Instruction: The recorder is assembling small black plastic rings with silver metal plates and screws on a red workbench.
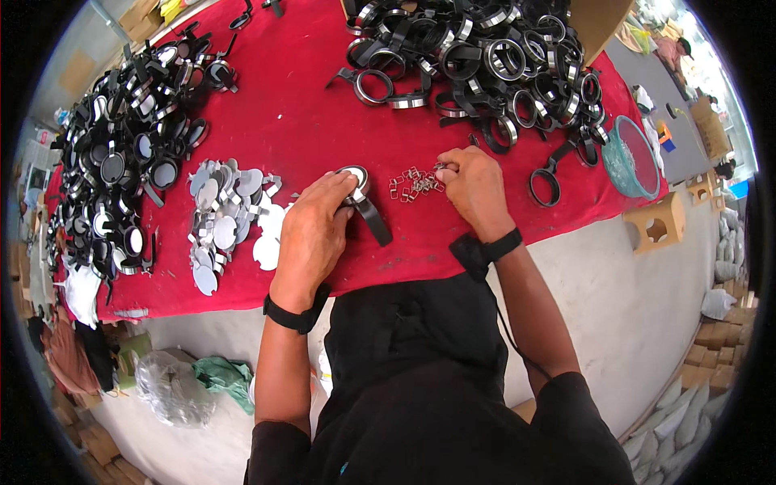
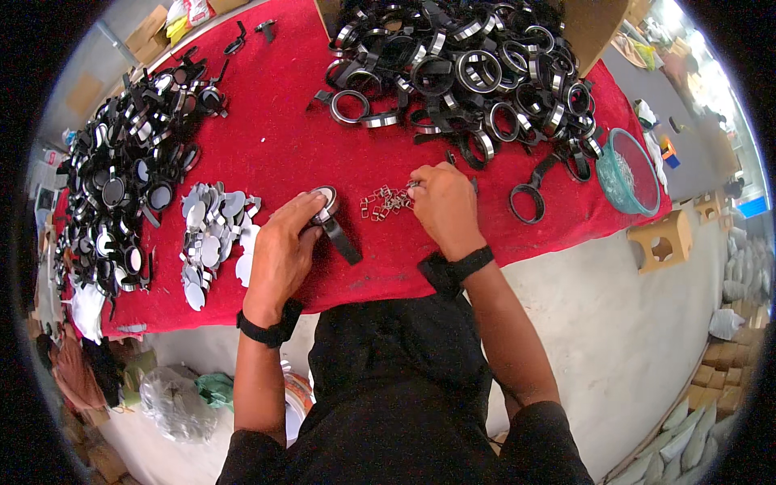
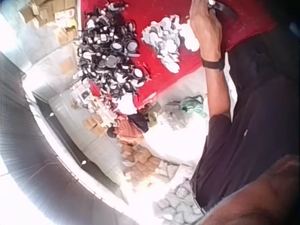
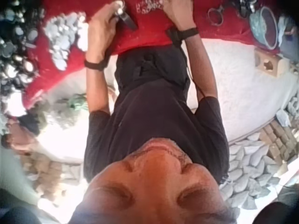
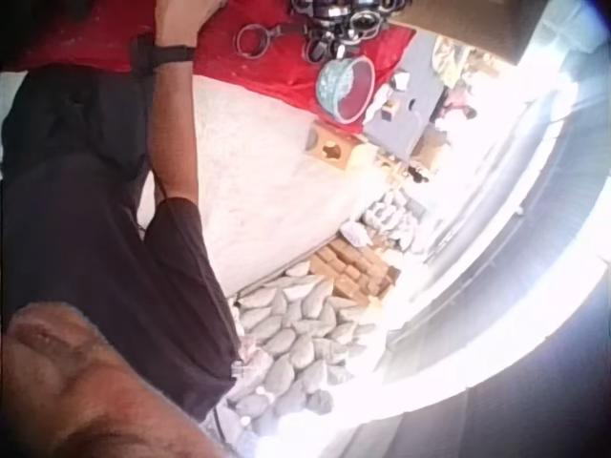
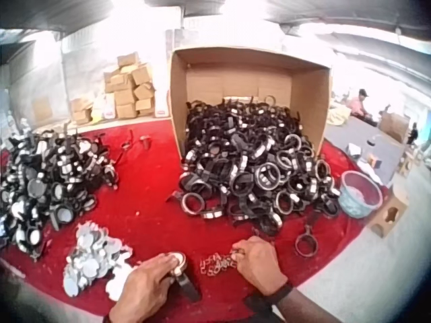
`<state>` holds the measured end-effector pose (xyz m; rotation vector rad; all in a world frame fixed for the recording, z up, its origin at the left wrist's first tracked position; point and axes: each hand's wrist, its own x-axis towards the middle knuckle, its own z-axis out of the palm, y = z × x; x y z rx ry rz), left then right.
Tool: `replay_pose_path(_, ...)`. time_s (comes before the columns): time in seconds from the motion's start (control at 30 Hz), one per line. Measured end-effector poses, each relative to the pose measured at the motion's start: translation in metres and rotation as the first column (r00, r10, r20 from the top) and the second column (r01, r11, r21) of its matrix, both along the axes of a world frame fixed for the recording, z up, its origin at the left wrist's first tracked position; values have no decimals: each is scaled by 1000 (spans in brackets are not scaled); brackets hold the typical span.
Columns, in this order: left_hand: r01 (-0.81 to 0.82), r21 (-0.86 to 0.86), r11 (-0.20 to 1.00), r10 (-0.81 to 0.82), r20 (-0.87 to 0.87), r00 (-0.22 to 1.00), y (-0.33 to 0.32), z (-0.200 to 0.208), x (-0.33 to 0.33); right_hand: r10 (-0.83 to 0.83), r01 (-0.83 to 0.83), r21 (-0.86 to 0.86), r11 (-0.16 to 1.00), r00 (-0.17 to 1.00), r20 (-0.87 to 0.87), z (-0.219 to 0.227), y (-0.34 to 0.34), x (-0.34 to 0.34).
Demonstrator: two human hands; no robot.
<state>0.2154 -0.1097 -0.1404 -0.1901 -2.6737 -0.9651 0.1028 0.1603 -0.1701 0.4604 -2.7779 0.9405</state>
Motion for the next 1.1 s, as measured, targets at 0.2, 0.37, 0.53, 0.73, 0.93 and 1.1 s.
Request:
replay_pose_path(0.2,6,30,1000,-7,11,1000,2,-2,-2,-62,19,-300,954,989,-137,-10,-8,13)
replay_pose_path(0.37,29,-14,999,-29,-16,999,6,-2,-10,-57,79,-429,900,996,64,1,-4,8)
replay_pose_path(0.53,38,-3,999,-38,15,999,4,5,-6,166,-10,-516,856,952,257,17,-16,21)
replay_pose_path(0.73,96,58,994,-101,82,992,-4,10,-1,229,-182,-450,874,972,52,29,-51,43)
replay_pose_path(0.93,70,216,974,-126,256,959,-6,30,-4,345,-421,-250,872,891,-296,22,-64,42)
replay_pose_path(1.1,70,191,979,-114,227,967,-7,27,-11,378,-438,-56,897,828,-413,25,-65,43)
